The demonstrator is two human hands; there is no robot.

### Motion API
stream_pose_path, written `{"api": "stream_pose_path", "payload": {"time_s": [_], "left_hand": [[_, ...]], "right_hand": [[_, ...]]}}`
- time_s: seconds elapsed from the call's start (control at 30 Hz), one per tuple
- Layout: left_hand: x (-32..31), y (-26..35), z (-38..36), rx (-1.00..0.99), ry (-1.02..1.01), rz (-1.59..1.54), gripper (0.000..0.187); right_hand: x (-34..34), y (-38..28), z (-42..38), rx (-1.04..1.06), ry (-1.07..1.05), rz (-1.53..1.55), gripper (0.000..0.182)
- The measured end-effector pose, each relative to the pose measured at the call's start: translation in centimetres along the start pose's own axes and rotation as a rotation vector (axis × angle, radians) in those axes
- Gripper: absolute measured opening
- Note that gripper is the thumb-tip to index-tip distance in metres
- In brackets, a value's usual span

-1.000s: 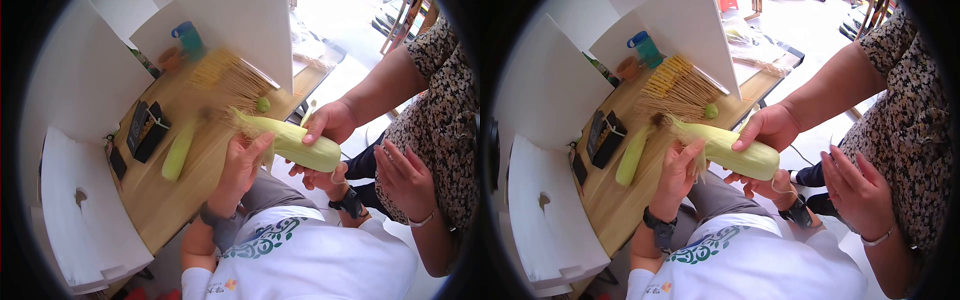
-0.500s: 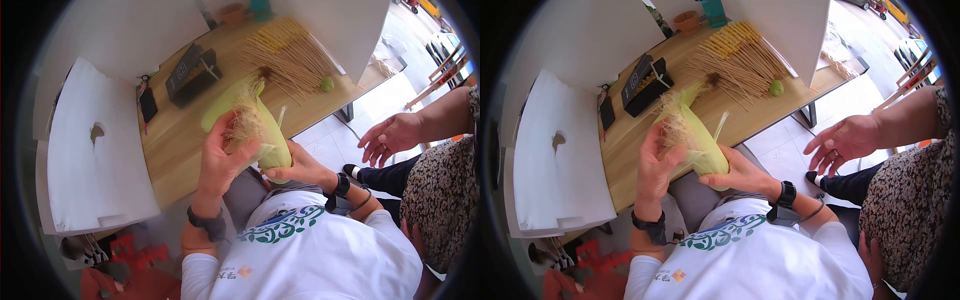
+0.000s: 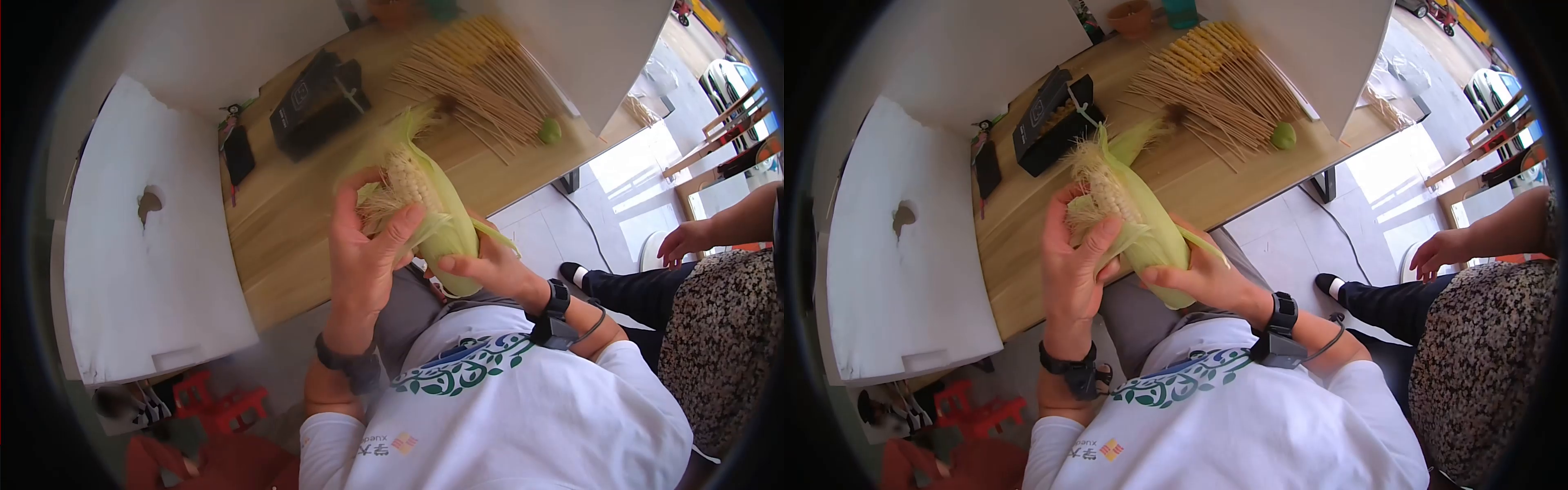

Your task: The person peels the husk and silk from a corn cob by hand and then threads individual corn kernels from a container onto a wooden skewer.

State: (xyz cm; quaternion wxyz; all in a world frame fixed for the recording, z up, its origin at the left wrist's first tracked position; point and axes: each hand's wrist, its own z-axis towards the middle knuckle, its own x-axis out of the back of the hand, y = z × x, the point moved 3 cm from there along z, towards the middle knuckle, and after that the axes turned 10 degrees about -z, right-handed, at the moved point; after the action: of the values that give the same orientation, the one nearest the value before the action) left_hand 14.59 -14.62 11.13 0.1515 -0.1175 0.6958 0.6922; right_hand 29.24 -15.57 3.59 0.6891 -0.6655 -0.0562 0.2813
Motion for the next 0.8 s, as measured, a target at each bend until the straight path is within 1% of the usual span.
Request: {"api": "stream_pose_path", "payload": {"time_s": [0.03,0.1,0.13,0.2,0.23,0.3,0.4,0.5,0.6,0.8], "left_hand": [[-0.1,-0.1,0.1,0.004,-0.001,0.003,0.047],[-0.3,-0.5,0.3,0.040,-0.013,-0.054,0.049],[-0.4,-0.6,0.3,0.046,-0.015,-0.051,0.049],[-0.7,-0.9,0.5,0.066,-0.052,-0.083,0.050],[-0.8,-1.1,0.6,0.070,-0.055,-0.081,0.050],[-1.2,-1.3,0.6,0.056,-0.074,-0.091,0.053],[-1.5,-1.8,1.0,0.037,-0.098,-0.093,0.056],[-1.7,-2.0,1.1,0.021,-0.137,-0.086,0.059],[-2.1,-2.2,1.3,-0.007,-0.113,-0.077,0.061],[-1.8,-2.7,1.8,-0.036,-0.136,-0.075,0.060]], "right_hand": [[0.3,0.2,0.0,-0.001,0.003,0.004,0.063],[0.8,1.0,-0.3,-0.114,-0.086,0.254,0.059],[1.0,1.1,-0.4,-0.115,-0.081,0.258,0.059],[1.1,1.4,-0.6,-0.181,-0.112,0.404,0.057],[1.4,1.7,-0.6,-0.180,-0.106,0.406,0.057],[1.6,2.6,-0.7,-0.185,-0.204,0.532,0.056],[2.0,2.9,-0.7,-0.191,-0.219,0.610,0.055],[2.3,2.8,-0.8,-0.186,-0.230,0.605,0.055],[2.5,2.7,-0.8,-0.183,-0.222,0.598,0.055],[2.9,2.7,-0.5,-0.169,-0.250,0.616,0.054]]}}
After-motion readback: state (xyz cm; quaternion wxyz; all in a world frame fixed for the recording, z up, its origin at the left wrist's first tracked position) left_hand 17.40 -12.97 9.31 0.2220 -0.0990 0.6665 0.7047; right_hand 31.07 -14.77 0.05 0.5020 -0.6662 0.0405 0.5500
